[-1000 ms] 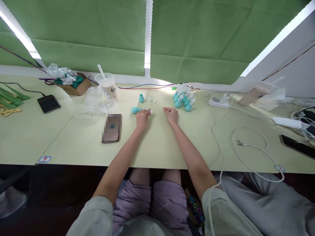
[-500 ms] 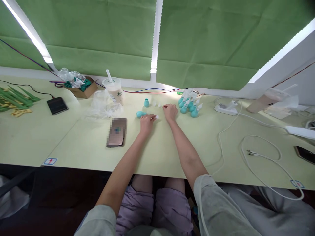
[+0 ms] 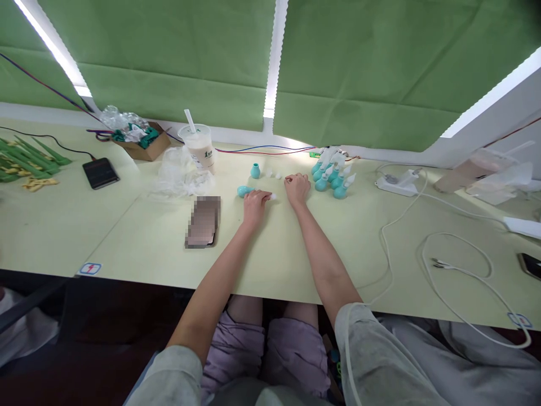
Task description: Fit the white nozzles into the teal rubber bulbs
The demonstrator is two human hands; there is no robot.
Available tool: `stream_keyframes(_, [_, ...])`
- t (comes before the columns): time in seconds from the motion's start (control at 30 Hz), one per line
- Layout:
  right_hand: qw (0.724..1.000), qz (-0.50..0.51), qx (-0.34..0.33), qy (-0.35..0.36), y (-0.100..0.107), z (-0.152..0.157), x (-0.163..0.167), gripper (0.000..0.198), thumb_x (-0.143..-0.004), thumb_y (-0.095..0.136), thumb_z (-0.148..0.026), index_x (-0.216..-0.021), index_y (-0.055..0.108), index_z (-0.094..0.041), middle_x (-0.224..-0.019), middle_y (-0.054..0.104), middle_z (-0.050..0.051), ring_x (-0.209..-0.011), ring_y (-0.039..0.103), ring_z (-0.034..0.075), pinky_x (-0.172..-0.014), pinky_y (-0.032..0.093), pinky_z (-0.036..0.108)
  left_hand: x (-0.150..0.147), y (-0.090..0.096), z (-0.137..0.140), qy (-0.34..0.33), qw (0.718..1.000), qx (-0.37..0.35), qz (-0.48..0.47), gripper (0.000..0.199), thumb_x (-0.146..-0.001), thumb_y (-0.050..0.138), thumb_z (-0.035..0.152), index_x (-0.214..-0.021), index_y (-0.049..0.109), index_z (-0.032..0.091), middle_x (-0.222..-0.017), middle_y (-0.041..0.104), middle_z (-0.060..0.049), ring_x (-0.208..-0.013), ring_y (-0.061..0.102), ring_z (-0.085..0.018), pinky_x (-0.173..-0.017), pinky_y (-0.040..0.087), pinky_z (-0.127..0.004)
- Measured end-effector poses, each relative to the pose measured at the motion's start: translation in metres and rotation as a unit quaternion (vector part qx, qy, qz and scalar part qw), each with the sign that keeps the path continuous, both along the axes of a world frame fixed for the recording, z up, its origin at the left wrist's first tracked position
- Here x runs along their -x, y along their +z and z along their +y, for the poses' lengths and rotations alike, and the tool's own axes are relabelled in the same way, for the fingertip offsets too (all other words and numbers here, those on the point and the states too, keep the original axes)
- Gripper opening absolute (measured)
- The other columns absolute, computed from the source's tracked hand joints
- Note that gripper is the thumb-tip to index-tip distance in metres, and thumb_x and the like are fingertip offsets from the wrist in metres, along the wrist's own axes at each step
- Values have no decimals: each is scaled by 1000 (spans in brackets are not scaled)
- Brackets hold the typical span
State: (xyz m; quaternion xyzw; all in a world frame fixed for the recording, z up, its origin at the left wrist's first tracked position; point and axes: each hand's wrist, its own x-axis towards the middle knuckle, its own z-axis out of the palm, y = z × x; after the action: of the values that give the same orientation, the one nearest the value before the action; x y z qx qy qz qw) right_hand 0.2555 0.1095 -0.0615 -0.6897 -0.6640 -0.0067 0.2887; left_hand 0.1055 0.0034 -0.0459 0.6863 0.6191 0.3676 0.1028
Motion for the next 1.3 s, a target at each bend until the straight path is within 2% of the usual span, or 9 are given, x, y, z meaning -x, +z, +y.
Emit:
stream_keyframes(0.23, [994,75,-68,30,18,-27,5,34,-88,46,-22,-116,65,-25,-110,64,8,-103,51,24,-89,37,38,1,-2,1,13,1000,-11,-12,19,-91,51,23,-92,71,24,-93,71,-3,-89,59,-20,-84,38,-36])
stream_keyframes(0.3, [983,92,-47,154,28,-41,6,36,-89,43,-22,-117,65,-23,-112,65,6,-98,55,21,-90,40,35,1,-1,0,27,999,-14,-19,19,-91,51,25,-91,70,23,-92,72,-2,-88,59,-19,-85,38,-35])
stream_keyframes(0.4, [929,82,56,355,42,-59,5,35,-84,49,-18,-112,69,-26,-113,68,1,-102,57,19,-89,44,32,2,1,-1,52,998,-15,-30,20,-92,51,26,-91,70,23,-90,72,-2,-89,59,-19,-86,37,-35])
stream_keyframes(0.5, [904,95,88,407,47,-72,1,42,-78,56,-14,-116,67,-28,-113,69,-1,-103,60,20,-89,46,33,2,3,-2,54,998,-18,-39,21,-92,49,26,-90,70,23,-91,72,-2,-87,59,-19,-87,37,-34])
stream_keyframes(0.73, [912,190,25,362,30,-76,4,31,-80,57,-20,-109,70,-22,-107,71,3,-93,66,17,-90,48,32,1,3,-2,27,999,-37,-24,18,-93,48,26,-93,65,23,-93,70,-2,-87,58,-18,-86,38,-31])
stream_keyframes(0.83, [911,237,23,337,20,-67,5,25,-79,57,-21,-100,71,-19,-102,72,3,-90,66,16,-88,49,30,3,5,-3,56,998,-38,3,18,-91,51,23,-106,61,22,-104,68,-5,-97,56,-20,-88,38,-33])
stream_keyframes(1.03, [954,267,19,138,6,-34,-8,24,-80,54,-21,-99,67,-16,-103,70,7,-89,63,16,-85,46,28,11,2,-2,146,983,-30,104,47,-85,47,7,-129,47,22,-137,50,-11,-126,41,-26,-106,27,-46])
stream_keyframes(1.17, [981,190,30,-1,5,-19,-15,23,-81,55,-25,-98,69,-20,-106,69,6,-86,60,18,-86,41,32,15,-5,1,147,982,-14,122,45,-84,40,2,-121,55,22,-135,51,-12,-128,39,-27,-112,16,-53])
stream_keyframes(1.3, [983,169,54,-37,9,-12,-13,19,-82,57,-27,-95,69,-24,-100,72,2,-91,60,20,-91,34,36,16,-4,0,152,980,-12,124,39,-83,38,1,-107,61,20,-122,56,-12,-121,43,-27,-114,13,-54])
